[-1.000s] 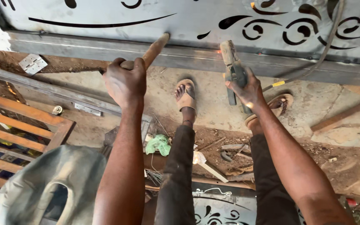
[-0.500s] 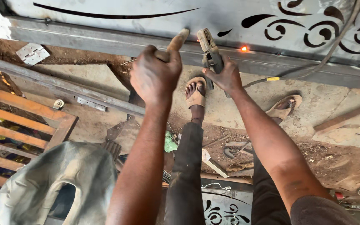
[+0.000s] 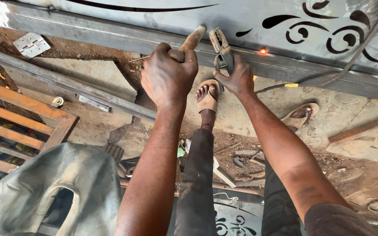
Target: The person welds components onto a decorative metal gate while another person assists by holding parts in place.
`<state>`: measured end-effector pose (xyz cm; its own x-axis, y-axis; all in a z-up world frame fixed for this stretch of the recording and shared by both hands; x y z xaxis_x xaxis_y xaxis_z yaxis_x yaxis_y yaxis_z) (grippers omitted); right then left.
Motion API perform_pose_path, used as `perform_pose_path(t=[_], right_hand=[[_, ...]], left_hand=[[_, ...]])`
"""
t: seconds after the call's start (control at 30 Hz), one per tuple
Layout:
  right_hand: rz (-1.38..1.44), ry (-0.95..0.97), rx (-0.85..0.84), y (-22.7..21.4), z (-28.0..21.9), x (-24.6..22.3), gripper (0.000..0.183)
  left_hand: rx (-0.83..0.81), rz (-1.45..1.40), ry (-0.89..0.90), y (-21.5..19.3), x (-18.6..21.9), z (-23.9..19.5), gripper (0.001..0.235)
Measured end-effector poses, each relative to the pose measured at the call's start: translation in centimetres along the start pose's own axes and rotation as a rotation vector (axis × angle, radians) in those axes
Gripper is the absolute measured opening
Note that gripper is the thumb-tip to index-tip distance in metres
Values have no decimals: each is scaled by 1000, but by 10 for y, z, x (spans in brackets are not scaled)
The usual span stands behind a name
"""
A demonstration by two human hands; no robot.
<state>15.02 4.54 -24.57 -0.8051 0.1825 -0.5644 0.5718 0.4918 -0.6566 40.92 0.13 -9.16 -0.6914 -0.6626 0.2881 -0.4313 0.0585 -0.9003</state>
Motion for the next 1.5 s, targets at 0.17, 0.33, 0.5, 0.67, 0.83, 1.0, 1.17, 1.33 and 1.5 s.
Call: perform_pose_path(t=[0.17, 0.33, 0.5, 0.67, 0.83, 1.0, 1.17, 1.33, 1.5], right_hand=[[-231, 135, -89, 17, -3, 21, 94], [-285, 129, -113, 31, -4, 35, 106], [-322, 82, -28, 31, -6, 32, 110], [-312, 279, -171, 25, -5, 23, 91], [-270, 181, -64, 9, 3, 3, 94], [-93, 291, -205, 6, -2, 21, 80], [846, 330, 71, -20, -41, 58, 94], [245, 479, -34, -105, -110, 107, 104], [-319, 388, -99, -141, -147, 142, 88]], left_hand=[[-36, 32, -14, 0, 8, -3, 36], [-39, -3, -24, 0, 9, -6, 32], [-71, 2, -47, 4, 10, -12, 31], [-7, 41, 25, 5, 17, -10, 30], [-58, 67, 63, 13, 25, -7, 31], [-57, 30, 25, 7, 29, -10, 31], [-102, 136, -13, 2, 30, -16, 32], [-158, 97, -2, 8, 25, -19, 39], [12, 155, 104, -2, 31, -27, 33]])
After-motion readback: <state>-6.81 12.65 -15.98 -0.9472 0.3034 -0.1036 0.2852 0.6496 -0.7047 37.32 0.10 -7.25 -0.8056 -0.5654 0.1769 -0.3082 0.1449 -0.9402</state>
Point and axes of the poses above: each hand's wrist, its own z-axis towards the middle knuckle, its own y-axis out of the palm, x = y × z, the point moved 7 cm from there along z, towards the middle knuckle, and after that the axes turned 7 degrees about x, right-handed, at the moved point
